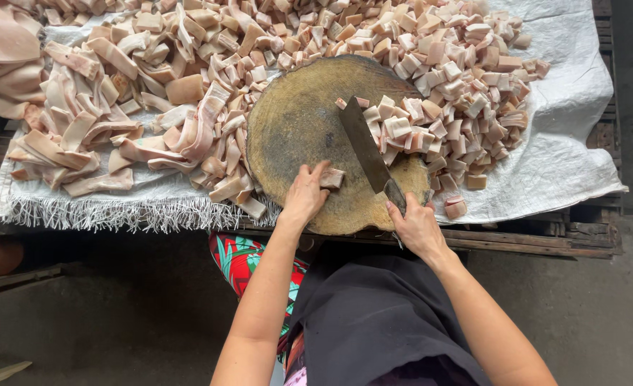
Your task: The person cuts long strips of processed animal skins into smaller pieces using a large knife on a wooden cutting board.
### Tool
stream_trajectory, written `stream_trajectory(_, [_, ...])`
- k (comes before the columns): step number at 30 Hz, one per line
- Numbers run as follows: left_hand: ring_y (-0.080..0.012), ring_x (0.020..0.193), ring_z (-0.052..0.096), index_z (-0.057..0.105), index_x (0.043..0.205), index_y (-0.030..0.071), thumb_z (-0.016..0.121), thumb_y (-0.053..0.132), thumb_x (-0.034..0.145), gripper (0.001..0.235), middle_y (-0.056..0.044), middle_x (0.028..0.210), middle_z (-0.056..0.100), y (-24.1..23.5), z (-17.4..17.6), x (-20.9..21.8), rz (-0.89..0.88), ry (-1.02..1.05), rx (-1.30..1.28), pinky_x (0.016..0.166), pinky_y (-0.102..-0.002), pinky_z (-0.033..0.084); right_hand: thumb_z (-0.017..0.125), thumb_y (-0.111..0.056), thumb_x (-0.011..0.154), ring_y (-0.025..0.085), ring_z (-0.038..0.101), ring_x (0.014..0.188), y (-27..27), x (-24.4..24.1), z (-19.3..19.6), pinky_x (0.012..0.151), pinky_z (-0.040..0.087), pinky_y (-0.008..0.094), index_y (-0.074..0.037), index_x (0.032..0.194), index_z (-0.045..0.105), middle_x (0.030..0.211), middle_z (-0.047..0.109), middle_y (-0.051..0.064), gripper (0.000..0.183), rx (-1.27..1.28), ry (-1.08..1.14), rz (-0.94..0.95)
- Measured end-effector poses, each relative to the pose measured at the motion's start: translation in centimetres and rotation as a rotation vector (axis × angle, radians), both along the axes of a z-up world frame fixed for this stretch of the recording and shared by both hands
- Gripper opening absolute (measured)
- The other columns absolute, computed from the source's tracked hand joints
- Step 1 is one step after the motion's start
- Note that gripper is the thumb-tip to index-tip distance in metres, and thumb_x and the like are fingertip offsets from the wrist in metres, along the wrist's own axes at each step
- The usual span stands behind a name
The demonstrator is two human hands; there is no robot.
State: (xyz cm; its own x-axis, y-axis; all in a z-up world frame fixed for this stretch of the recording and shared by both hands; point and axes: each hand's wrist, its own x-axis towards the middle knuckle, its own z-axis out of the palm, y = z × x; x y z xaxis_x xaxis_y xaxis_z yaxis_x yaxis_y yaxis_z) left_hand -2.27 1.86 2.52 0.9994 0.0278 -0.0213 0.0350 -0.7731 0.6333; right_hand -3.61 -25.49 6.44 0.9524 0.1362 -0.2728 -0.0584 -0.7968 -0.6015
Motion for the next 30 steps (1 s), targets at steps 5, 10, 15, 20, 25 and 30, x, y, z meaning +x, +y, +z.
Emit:
stream_trajectory(5, [-0.0430,0.104,0.069,0.051,0.130,0.005,0.075,0.020,0.091,0.048,-0.024,0.113,0.070,-3.1,-2.6,2.0,0.058,0.117,-0.065,0.091,-0.050,0.056,0.059,-0.043,0.100,0.034,0.070,0.055,0.6,-0.1,0.9,0.066,0.054,0.046,0.000,0.105,0.062,0.055,0.066,0.017,0.043,0.050,0.005,0.005])
stream_trajectory(10, [-0.0410,0.101,0.069,0.041,0.144,0.001,0.077,0.018,0.088,0.069,-0.026,0.112,0.068,-4.5,-1.9,2.2,0.071,0.066,-0.141,0.088,-0.049,0.057,0.058,-0.040,0.103,0.020,0.063,0.045,1.8,1.0,5.9,0.043,0.048,0.038,0.000,0.103,0.061,0.053,0.060,0.009,0.040,0.156,-0.073,0.008])
stream_trajectory(15, [-0.0290,0.090,0.073,0.026,0.157,0.010,0.071,0.020,0.089,0.081,-0.017,0.096,0.076,-2.1,2.0,2.5,0.162,0.498,-0.341,0.092,-0.044,0.055,0.055,-0.037,0.108,0.015,0.056,0.041,2.6,0.7,7.8,0.039,0.046,0.030,-0.002,0.103,0.052,0.056,0.055,0.002,0.036,0.321,-0.281,0.048])
stream_trajectory(20, [-0.0323,0.086,0.073,0.048,0.144,0.002,0.071,0.015,0.091,0.059,-0.022,0.088,0.073,-0.7,1.3,1.8,0.202,0.247,-0.298,0.087,-0.043,0.056,0.056,-0.037,0.105,0.037,0.064,0.056,5.2,-0.8,1.4,0.053,0.053,0.047,-0.001,0.112,0.050,0.063,0.064,0.021,0.037,0.019,-0.151,0.142])
stream_trajectory(25, [-0.0407,0.098,0.071,0.059,0.125,-0.002,0.071,0.012,0.089,0.041,-0.026,0.100,0.072,-2.5,-1.4,2.1,0.139,0.054,-0.311,0.088,-0.046,0.054,0.059,-0.040,0.100,0.046,0.068,0.066,4.0,0.5,-0.3,0.064,0.054,0.056,-0.002,0.107,0.053,0.069,0.068,0.029,0.040,0.001,0.016,0.097])
stream_trajectory(30, [-0.0410,0.099,0.071,0.062,0.113,-0.001,0.071,0.016,0.091,0.029,-0.024,0.102,0.073,-3.5,-2.7,2.3,0.143,0.057,-0.277,0.086,-0.047,0.053,0.056,-0.040,0.100,0.035,0.069,0.055,2.4,0.5,3.9,0.050,0.056,0.048,0.000,0.099,0.059,0.062,0.065,0.019,0.040,0.239,0.267,-0.112])
